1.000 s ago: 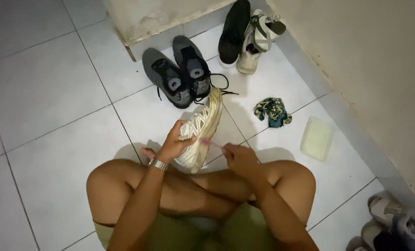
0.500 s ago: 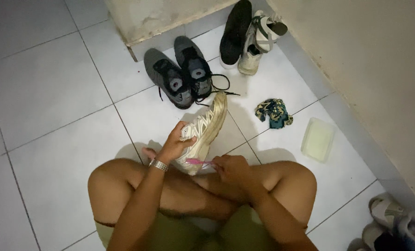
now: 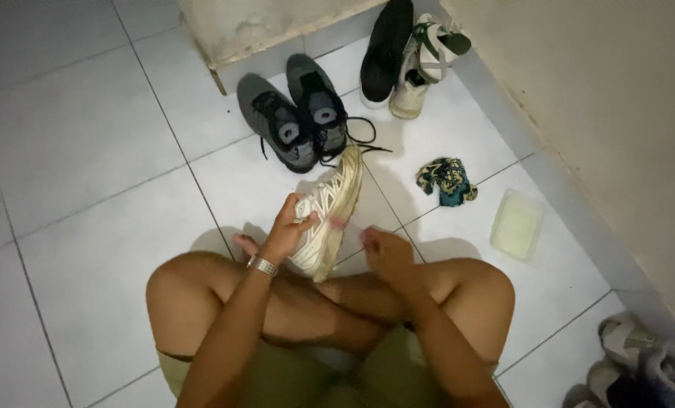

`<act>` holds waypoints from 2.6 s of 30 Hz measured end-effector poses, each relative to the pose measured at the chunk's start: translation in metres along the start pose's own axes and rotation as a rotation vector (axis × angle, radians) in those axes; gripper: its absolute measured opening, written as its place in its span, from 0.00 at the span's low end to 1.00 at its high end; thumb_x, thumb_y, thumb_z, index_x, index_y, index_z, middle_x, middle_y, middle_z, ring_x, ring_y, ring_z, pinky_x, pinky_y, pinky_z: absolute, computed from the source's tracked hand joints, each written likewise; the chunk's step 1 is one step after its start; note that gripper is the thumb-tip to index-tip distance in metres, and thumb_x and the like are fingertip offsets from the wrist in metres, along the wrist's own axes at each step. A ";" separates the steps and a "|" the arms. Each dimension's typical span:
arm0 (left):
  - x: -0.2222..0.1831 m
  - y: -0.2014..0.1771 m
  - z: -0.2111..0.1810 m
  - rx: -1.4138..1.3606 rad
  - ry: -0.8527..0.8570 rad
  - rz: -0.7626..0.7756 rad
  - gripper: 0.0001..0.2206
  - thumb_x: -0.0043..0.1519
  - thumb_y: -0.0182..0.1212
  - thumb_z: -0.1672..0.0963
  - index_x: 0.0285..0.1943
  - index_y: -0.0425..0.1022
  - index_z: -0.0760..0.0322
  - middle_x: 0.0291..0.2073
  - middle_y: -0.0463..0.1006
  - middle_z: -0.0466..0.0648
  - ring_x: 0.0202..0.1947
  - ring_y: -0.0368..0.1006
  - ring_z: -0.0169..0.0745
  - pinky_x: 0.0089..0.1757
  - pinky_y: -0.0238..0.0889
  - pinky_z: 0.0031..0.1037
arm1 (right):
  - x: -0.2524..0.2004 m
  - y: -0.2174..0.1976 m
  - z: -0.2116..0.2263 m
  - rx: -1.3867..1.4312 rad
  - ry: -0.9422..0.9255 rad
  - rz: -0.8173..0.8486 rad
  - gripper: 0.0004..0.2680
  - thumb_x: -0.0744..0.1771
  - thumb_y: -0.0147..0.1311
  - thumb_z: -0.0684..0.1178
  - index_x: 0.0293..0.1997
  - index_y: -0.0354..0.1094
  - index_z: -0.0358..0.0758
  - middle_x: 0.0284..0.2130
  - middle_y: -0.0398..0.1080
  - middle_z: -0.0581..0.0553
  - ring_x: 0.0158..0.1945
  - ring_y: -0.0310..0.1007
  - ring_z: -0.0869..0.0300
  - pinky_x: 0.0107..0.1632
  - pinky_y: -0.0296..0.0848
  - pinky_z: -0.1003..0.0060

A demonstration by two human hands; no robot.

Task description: Scrubbing the sole of a sneaker using a toothbrush and cleaning solution while sitting on the floor.

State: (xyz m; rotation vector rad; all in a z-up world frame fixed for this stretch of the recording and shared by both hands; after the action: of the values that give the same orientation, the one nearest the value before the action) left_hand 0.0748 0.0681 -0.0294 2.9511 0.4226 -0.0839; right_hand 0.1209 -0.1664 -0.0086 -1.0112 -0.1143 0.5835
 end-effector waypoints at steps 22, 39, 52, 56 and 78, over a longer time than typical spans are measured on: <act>-0.004 0.002 -0.020 0.058 -0.009 -0.052 0.11 0.63 0.62 0.60 0.51 0.66 0.64 0.35 0.68 0.43 0.38 0.65 0.37 0.42 0.59 0.27 | -0.029 -0.029 0.035 -0.049 -0.073 0.094 0.10 0.69 0.42 0.55 0.41 0.72 0.49 0.32 0.76 0.40 0.40 0.79 0.45 0.45 0.76 0.52; -0.007 0.005 -0.033 0.018 0.030 -0.043 0.10 0.64 0.63 0.60 0.49 0.66 0.64 0.34 0.68 0.42 0.38 0.66 0.37 0.45 0.61 0.27 | -0.022 -0.007 0.022 -0.023 -0.031 0.133 0.13 0.70 0.41 0.61 0.38 0.70 0.48 0.31 0.76 0.39 0.41 0.78 0.39 0.44 0.75 0.44; -0.002 0.001 -0.004 -0.006 0.028 -0.054 0.10 0.64 0.62 0.60 0.51 0.67 0.65 0.36 0.69 0.43 0.39 0.65 0.36 0.46 0.62 0.28 | -0.009 -0.020 0.008 0.006 0.155 0.070 0.11 0.72 0.39 0.59 0.45 0.69 0.53 0.30 0.76 0.44 0.38 0.79 0.49 0.44 0.73 0.55; 0.007 -0.005 0.006 -0.023 0.037 -0.064 0.10 0.64 0.63 0.60 0.50 0.67 0.64 0.36 0.70 0.43 0.38 0.66 0.38 0.45 0.62 0.29 | -0.022 -0.017 0.034 -0.079 0.050 0.293 0.11 0.71 0.37 0.58 0.42 0.66 0.49 0.33 0.75 0.43 0.44 0.77 0.47 0.51 0.72 0.52; -0.012 0.015 -0.032 -0.054 0.122 -0.222 0.12 0.65 0.62 0.60 0.54 0.64 0.65 0.39 0.69 0.44 0.43 0.65 0.37 0.48 0.63 0.31 | -0.002 -0.015 0.012 0.020 0.121 0.003 0.10 0.73 0.37 0.54 0.43 0.63 0.43 0.29 0.74 0.32 0.38 0.78 0.37 0.44 0.73 0.44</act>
State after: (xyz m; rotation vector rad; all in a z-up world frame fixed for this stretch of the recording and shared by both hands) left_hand 0.0686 0.0561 0.0049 2.8543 0.7567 0.0802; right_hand 0.1205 -0.1640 0.0105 -1.0247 -0.0003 0.5239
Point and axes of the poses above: each hand's wrist, its own x-axis towards the middle knuckle, its own y-axis out of the palm, z = x × y, the point moved 7 cm from there along x, towards the middle knuckle
